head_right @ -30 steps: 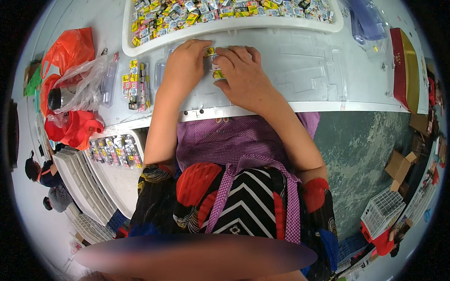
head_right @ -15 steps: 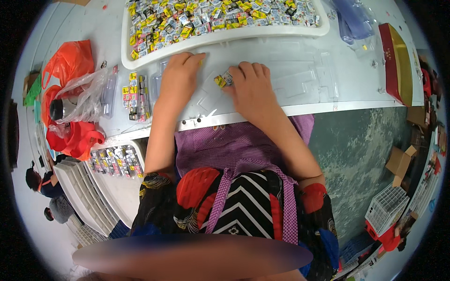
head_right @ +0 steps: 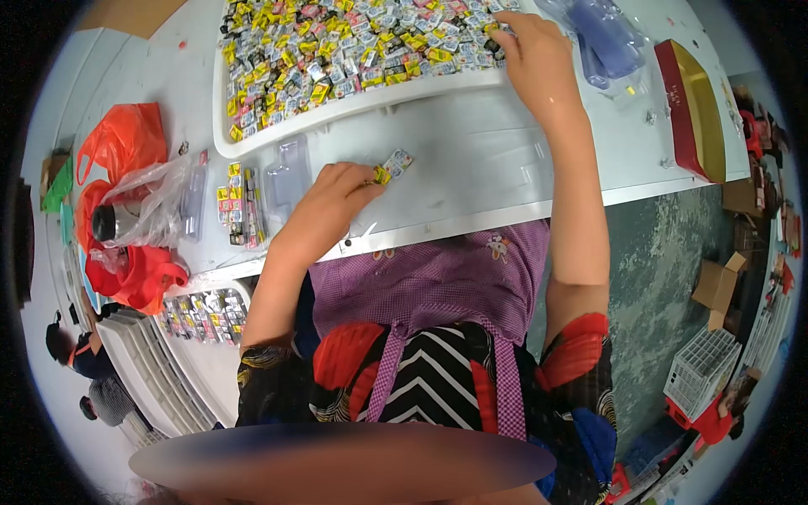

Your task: Picking small colorful items from a bulk tray and arranging them into clear plastic packaging trays.

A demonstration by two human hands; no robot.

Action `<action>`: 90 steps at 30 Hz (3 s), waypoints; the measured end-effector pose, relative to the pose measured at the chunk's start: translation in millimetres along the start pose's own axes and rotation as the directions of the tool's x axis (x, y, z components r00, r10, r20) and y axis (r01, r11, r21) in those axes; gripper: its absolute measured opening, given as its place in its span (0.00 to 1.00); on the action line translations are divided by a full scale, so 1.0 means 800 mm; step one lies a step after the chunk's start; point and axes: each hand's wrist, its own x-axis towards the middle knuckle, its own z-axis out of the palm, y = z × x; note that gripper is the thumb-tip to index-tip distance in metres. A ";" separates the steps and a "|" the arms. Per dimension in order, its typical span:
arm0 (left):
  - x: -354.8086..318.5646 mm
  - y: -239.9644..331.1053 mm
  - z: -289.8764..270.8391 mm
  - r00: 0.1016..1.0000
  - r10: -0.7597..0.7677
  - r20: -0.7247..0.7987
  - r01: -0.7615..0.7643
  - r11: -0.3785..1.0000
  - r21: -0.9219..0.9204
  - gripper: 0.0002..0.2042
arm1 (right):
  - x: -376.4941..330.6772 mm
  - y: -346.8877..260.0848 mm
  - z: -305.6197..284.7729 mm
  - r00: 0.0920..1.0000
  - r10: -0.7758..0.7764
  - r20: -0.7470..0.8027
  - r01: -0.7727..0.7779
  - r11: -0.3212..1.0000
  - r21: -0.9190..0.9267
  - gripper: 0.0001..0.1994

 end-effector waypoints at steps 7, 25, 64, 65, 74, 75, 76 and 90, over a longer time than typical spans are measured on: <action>-0.004 -0.012 0.018 0.991 0.047 -0.129 -0.047 0.999 0.001 0.15 | 0.029 0.018 0.025 0.901 -0.061 0.430 0.122 0.986 -0.115 0.11; -0.001 -0.006 0.041 0.941 -0.019 -0.338 -0.006 0.997 -0.073 0.10 | -0.018 -0.025 0.011 0.973 0.123 0.195 -0.184 0.926 0.330 0.12; 0.340 -0.180 -0.031 0.955 -0.246 -0.165 0.290 0.894 0.342 0.28 | 0.030 -0.051 0.107 0.915 -0.138 0.378 0.018 0.952 0.305 0.06; 0.329 -0.207 -0.042 0.972 -0.170 -0.165 0.213 0.932 0.293 0.24 | 0.033 -0.055 0.113 0.922 -0.170 0.347 0.048 0.942 0.333 0.05; 0.242 -0.170 -0.090 0.911 -0.332 -0.246 0.313 0.943 -0.112 0.10 | 0.036 -0.041 0.113 0.957 -0.160 0.241 0.071 0.937 0.342 0.07; 0.233 -0.172 -0.096 0.911 -0.328 -0.249 0.310 0.945 -0.110 0.10 | 0.037 -0.041 0.113 0.969 -0.153 0.193 0.084 0.942 0.326 0.07; 0.217 -0.177 -0.103 0.858 -0.466 -0.214 0.377 0.856 -0.354 0.09 | 0.038 -0.047 0.113 0.969 -0.163 0.185 0.095 0.939 0.329 0.07; 0.142 -0.182 -0.074 0.693 -0.716 -0.087 0.210 0.316 -0.925 0.12 | 0.026 -0.043 0.083 0.956 0.263 0.131 -0.289 0.759 0.584 0.11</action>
